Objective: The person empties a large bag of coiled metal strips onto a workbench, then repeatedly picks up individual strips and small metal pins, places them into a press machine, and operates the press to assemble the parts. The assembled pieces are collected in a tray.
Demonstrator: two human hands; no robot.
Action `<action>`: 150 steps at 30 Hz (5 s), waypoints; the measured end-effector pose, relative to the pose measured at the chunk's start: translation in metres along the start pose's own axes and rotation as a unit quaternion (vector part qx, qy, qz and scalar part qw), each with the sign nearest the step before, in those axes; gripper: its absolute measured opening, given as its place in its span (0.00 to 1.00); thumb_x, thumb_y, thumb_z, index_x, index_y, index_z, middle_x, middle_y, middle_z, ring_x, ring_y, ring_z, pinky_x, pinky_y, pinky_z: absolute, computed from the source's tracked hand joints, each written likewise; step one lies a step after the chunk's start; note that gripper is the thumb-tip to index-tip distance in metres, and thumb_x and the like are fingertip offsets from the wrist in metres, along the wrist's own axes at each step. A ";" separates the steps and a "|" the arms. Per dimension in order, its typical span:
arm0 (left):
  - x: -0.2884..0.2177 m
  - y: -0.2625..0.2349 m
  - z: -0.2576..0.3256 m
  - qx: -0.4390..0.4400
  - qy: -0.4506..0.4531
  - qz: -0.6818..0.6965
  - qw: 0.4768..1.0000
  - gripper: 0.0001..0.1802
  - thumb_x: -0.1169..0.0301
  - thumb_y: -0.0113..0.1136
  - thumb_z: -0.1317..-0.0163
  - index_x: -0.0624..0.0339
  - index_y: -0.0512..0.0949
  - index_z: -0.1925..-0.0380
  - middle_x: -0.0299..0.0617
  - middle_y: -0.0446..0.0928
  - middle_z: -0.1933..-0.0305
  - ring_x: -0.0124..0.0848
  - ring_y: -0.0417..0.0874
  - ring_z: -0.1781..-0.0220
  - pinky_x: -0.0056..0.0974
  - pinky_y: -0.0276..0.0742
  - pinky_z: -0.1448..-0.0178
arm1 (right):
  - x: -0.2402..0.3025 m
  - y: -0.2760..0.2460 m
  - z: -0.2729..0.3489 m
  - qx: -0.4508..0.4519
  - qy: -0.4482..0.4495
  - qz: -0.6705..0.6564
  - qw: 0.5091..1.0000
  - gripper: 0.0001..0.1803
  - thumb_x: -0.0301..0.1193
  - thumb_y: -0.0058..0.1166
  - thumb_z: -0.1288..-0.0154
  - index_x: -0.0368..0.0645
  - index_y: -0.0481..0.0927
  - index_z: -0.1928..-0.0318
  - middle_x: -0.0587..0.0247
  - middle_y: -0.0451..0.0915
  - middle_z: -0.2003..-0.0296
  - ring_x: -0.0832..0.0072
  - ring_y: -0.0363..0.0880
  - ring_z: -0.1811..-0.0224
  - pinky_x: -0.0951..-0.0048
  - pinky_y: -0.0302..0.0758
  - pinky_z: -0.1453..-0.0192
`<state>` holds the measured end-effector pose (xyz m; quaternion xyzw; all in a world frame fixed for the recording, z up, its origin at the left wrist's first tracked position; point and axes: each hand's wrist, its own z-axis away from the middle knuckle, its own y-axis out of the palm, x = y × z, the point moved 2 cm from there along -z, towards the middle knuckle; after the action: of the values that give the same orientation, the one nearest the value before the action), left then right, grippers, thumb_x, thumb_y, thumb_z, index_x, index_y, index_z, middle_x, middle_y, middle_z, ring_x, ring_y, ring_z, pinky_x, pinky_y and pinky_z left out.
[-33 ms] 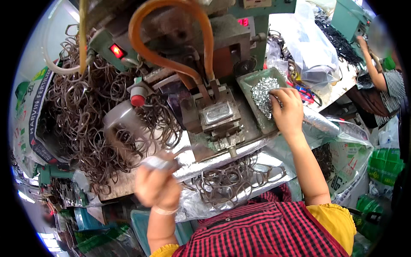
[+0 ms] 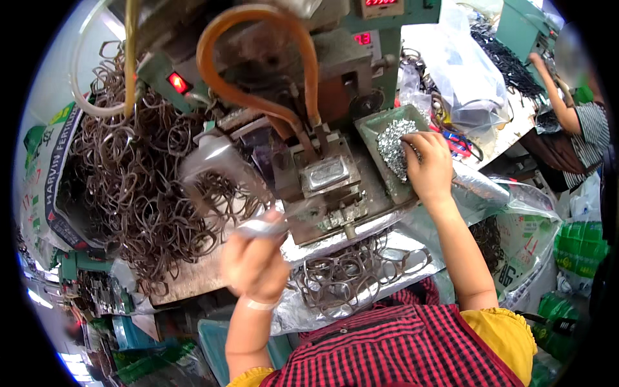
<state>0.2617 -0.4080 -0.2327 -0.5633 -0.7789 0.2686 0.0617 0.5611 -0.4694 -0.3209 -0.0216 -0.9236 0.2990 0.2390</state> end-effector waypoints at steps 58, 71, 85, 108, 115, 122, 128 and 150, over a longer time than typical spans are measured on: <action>0.194 -0.056 -0.077 0.142 -0.082 -0.270 0.949 0.12 0.69 0.73 0.49 0.65 0.80 0.72 0.47 0.80 0.54 0.46 0.79 0.51 0.43 0.76 0.46 | -0.036 -0.083 0.070 -0.004 0.158 -0.084 0.984 0.07 0.17 0.56 0.37 0.34 0.83 0.59 0.57 0.84 0.62 0.66 0.81 0.57 0.69 0.74 0.48; 0.230 -0.105 -0.130 -0.074 -0.448 0.218 0.864 0.11 0.59 0.63 0.32 0.53 0.79 0.65 0.30 0.77 0.72 0.21 0.74 0.75 0.26 0.68 0.70 | 0.107 0.013 -0.013 0.105 0.208 -0.537 0.811 0.21 0.20 0.61 0.41 0.33 0.77 0.46 0.59 0.84 0.59 0.76 0.82 0.54 0.75 0.75 0.47; 0.195 -0.046 -0.027 -0.114 -0.063 -0.397 0.909 0.21 0.59 0.69 0.39 0.65 0.79 0.55 0.48 0.82 0.55 0.44 0.81 0.52 0.44 0.74 0.46 | 0.139 -0.009 -0.014 0.101 0.304 -0.653 0.686 0.27 0.19 0.57 0.39 0.30 0.69 0.38 0.52 0.79 0.47 0.71 0.77 0.44 0.71 0.71 0.37; 0.189 -0.014 0.059 0.089 -0.196 -0.481 0.850 0.07 0.67 0.72 0.51 0.55 0.85 0.74 0.38 0.75 0.64 0.39 0.77 0.55 0.45 0.71 0.55 | 0.014 -0.007 0.026 0.006 0.274 -0.495 0.825 0.17 0.18 0.50 0.31 0.32 0.76 0.43 0.59 0.80 0.47 0.76 0.76 0.43 0.74 0.68 0.36; 0.176 -0.036 0.038 -0.048 -0.150 -0.332 0.930 0.08 0.69 0.66 0.38 0.60 0.82 0.62 0.40 0.84 0.61 0.43 0.82 0.61 0.41 0.77 0.56 | -0.004 -0.007 0.025 0.030 0.274 -0.489 0.828 0.15 0.19 0.51 0.31 0.32 0.77 0.45 0.62 0.82 0.51 0.78 0.78 0.48 0.77 0.69 0.39; 0.115 -0.033 0.027 -0.254 -0.280 -0.018 0.925 0.12 0.77 0.57 0.29 0.67 0.80 0.48 0.41 0.83 0.54 0.28 0.82 0.57 0.31 0.79 0.52 | -0.016 -0.039 0.046 0.034 0.172 -0.154 0.972 0.12 0.21 0.57 0.38 0.37 0.82 0.53 0.59 0.83 0.60 0.71 0.80 0.58 0.71 0.74 0.51; 0.010 0.017 0.002 -0.073 0.047 0.036 0.996 0.08 0.86 0.59 0.38 0.65 0.80 0.62 0.51 0.81 0.59 0.40 0.83 0.61 0.36 0.81 0.60 | -0.008 -0.032 0.036 0.089 0.052 0.084 0.991 0.16 0.30 0.67 0.46 0.41 0.82 0.56 0.57 0.81 0.62 0.57 0.76 0.54 0.57 0.74 0.50; 0.018 0.060 0.014 0.005 0.105 0.146 0.984 0.17 0.86 0.58 0.41 0.59 0.80 0.54 0.52 0.81 0.52 0.38 0.82 0.62 0.36 0.79 0.62 | -0.012 -0.012 -0.025 -0.051 0.108 -0.137 0.983 0.04 0.26 0.61 0.39 0.40 0.82 0.63 0.55 0.83 0.66 0.58 0.80 0.62 0.62 0.74 0.55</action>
<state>0.3000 -0.3837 -0.2776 -0.6956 -0.6763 0.2179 0.1065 0.5840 -0.4678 -0.3021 0.0613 -0.9008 0.2115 0.3743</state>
